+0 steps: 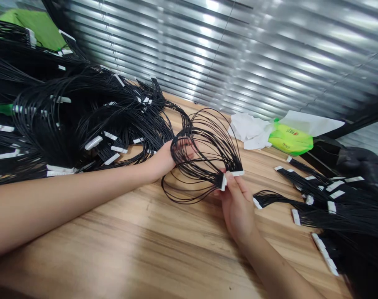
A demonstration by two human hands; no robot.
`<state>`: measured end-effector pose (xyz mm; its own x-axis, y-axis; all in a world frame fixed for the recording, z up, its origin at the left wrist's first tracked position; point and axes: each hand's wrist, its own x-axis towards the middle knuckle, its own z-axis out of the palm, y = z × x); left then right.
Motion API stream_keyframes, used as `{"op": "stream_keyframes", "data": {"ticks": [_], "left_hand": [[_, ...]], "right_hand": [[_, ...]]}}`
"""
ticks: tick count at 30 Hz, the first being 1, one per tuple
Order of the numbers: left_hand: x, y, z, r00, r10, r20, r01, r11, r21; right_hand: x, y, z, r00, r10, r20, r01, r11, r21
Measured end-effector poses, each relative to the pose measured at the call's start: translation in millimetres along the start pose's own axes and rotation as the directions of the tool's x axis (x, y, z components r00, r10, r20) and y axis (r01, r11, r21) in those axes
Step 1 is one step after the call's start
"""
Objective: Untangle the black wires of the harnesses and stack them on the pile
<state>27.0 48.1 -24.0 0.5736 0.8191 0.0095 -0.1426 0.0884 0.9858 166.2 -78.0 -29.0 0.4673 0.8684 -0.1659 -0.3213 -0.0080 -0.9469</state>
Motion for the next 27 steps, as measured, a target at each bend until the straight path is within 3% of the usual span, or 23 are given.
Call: {"op": "stream_keyframes", "data": {"ticks": [5,10,12,14,16,18,21,27], "left_hand": [[-2,-9,-1.3,0.989,0.143,0.021,-0.145,0.981,0.130],[-13,-6,1.3,0.954,0.295,0.057,-0.296,0.894,0.336],[-20,0,2.3,0.891,0.452,0.042,-0.422,0.789,0.448],[-26,8,2.8,0.768,0.638,0.050,-0.532,0.593,0.604],[-31,14,2.7,0.645,0.749,0.153,-0.580,0.349,0.736],[-33,16,2.2,0.591,0.739,0.323,-0.610,0.148,0.778],[-33,16,1.1,0.607,0.638,0.474,-0.628,0.021,0.778],[-27,14,-1.5,0.621,0.631,0.465,-0.595,-0.006,0.804]], "right_hand": [[2,-2,1,0.994,-0.085,-0.065,0.086,0.996,0.011],[3,-5,5,0.985,-0.117,-0.126,0.127,0.989,0.074],[4,-6,5,0.983,-0.119,-0.138,0.131,0.988,0.084],[4,-5,4,0.984,-0.118,-0.131,0.128,0.989,0.075],[4,-4,3,0.987,-0.116,-0.110,0.121,0.992,0.035],[2,-2,2,0.990,-0.112,-0.086,0.110,0.994,-0.022],[0,-1,3,0.992,-0.112,-0.065,0.106,0.991,-0.084],[0,2,2,0.990,-0.129,-0.051,0.122,0.985,-0.124]]}}
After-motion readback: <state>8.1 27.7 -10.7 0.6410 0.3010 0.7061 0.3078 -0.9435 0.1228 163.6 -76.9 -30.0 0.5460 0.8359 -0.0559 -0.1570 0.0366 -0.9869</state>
